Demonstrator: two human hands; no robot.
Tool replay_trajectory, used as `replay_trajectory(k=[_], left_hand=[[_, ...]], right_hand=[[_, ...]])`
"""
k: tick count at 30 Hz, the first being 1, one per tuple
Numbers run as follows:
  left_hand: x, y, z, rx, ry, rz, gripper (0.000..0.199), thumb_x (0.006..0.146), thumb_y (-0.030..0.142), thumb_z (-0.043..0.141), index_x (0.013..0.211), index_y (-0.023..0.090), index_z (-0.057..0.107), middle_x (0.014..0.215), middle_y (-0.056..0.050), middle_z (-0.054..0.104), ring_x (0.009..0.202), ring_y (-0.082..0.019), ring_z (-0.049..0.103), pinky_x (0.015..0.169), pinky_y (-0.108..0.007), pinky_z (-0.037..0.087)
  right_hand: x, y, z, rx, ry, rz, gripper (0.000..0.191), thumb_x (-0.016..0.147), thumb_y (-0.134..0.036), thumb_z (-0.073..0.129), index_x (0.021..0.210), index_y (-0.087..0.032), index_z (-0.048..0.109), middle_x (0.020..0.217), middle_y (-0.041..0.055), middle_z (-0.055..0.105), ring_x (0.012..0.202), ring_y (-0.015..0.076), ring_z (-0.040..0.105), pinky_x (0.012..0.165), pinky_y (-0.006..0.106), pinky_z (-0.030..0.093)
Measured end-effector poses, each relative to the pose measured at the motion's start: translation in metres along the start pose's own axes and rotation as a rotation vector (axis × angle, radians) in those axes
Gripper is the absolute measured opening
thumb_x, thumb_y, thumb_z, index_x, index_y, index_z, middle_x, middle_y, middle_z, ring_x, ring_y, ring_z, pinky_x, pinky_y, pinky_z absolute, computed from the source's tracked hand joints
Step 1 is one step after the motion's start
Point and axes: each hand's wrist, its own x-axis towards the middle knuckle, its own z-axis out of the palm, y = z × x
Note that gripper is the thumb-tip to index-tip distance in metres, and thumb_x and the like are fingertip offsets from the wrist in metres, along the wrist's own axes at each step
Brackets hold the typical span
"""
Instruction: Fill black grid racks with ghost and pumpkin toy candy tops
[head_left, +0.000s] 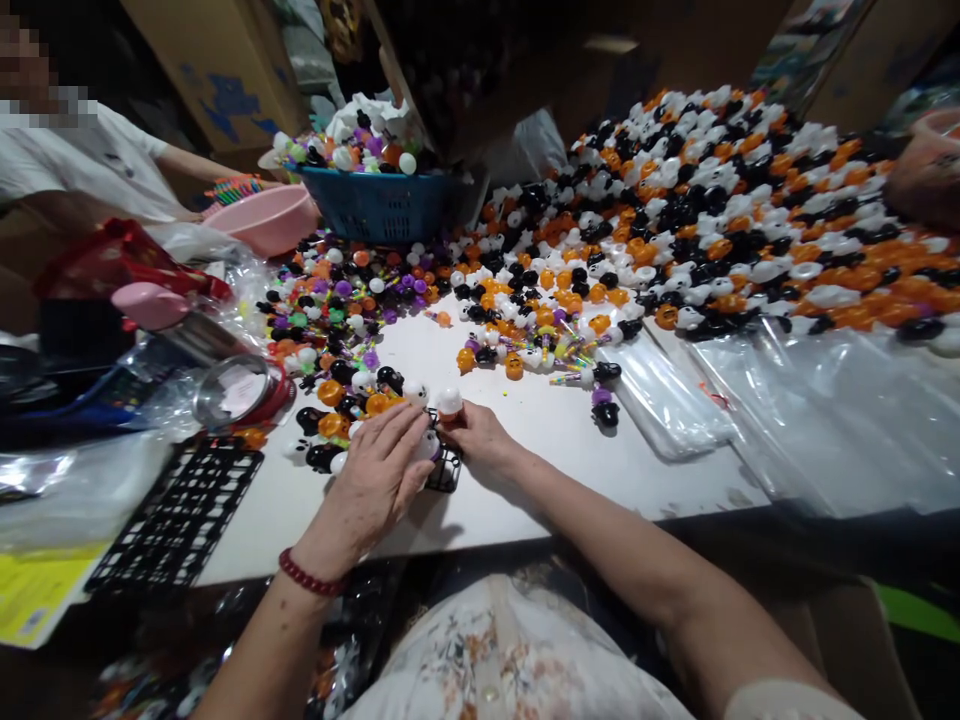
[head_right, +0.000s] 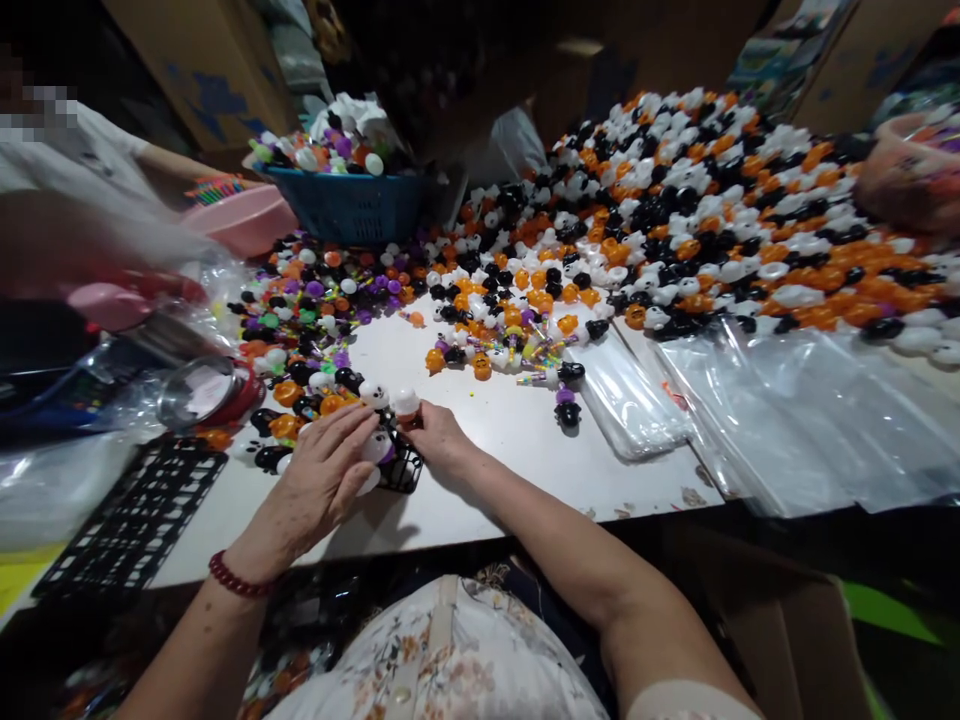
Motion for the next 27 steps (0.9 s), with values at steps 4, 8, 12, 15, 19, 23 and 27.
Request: replay_trajectory(k=[4,8,12,15,19,23,27], left_hand=[[-0.001,-0.001,0.001,-0.009,-0.001,0.002,0.049,0.099,0.027,0.047,0.146,0.018,0.038,0.145,-0.014,0.05,0.138,-0.028,0.04,0.113,-0.05,0.036],[0.0,0.0,0.001,-0.006,0.009,0.007,0.05,0.099,0.027,0.047,0.147,0.017,0.038,0.145,-0.015,0.05,0.138,-0.029,0.04,0.114,-0.049,0.035],[0.005,0.002,-0.003,0.019,0.022,-0.002,0.051,0.099,0.029,0.045,0.148,0.017,0.036,0.147,-0.016,0.048,0.138,-0.029,0.041,0.112,-0.048,0.034],[0.014,0.004,-0.007,0.059,-0.025,0.013,0.049,0.1,0.032,0.044,0.147,0.019,0.039,0.151,-0.012,0.046,0.14,-0.027,0.041,0.112,-0.046,0.031],[0.024,0.008,-0.009,0.093,-0.103,0.026,0.043,0.101,0.034,0.042,0.141,0.02,0.046,0.15,-0.01,0.049,0.139,-0.027,0.043,0.112,-0.048,0.026],[0.025,0.007,-0.007,0.065,-0.109,0.012,0.039,0.101,0.035,0.039,0.134,0.017,0.048,0.148,-0.014,0.051,0.137,-0.027,0.047,0.112,-0.049,0.025],[0.019,0.0,-0.001,0.042,-0.086,0.013,0.036,0.1,0.036,0.042,0.131,0.017,0.048,0.144,-0.015,0.053,0.134,-0.027,0.049,0.11,-0.048,0.028]], right_hand=[[-0.002,-0.005,-0.005,-0.183,-0.061,-0.036,0.016,0.078,-0.019,0.06,0.093,-0.016,0.066,0.084,0.0024,0.067,0.075,0.0149,0.056,0.07,0.027,0.043],[0.0,-0.008,-0.008,-0.418,-0.147,-0.142,0.018,0.083,-0.016,0.054,0.098,-0.015,0.064,0.084,0.0036,0.068,0.072,0.0149,0.055,0.068,0.026,0.041],[0.005,-0.01,-0.007,-0.498,-0.247,-0.215,0.018,0.088,-0.019,0.052,0.101,-0.016,0.064,0.089,0.0041,0.069,0.076,0.0161,0.056,0.071,0.026,0.042],[0.009,-0.011,-0.008,-0.548,-0.321,-0.217,0.015,0.087,-0.018,0.054,0.096,-0.017,0.066,0.084,0.0019,0.068,0.073,0.0154,0.055,0.068,0.024,0.041],[0.011,-0.008,-0.009,-0.619,-0.329,-0.235,0.009,0.085,-0.018,0.057,0.082,-0.015,0.065,0.075,0.0014,0.063,0.067,0.0138,0.05,0.063,0.023,0.037],[0.008,-0.001,-0.006,-0.587,-0.312,-0.288,0.009,0.086,-0.016,0.056,0.085,-0.015,0.065,0.076,0.0013,0.06,0.066,0.0128,0.047,0.063,0.023,0.038],[0.006,0.01,-0.003,-0.649,-0.322,-0.368,0.014,0.083,-0.009,0.056,0.094,-0.015,0.064,0.087,0.0039,0.061,0.075,0.015,0.05,0.071,0.025,0.04]])
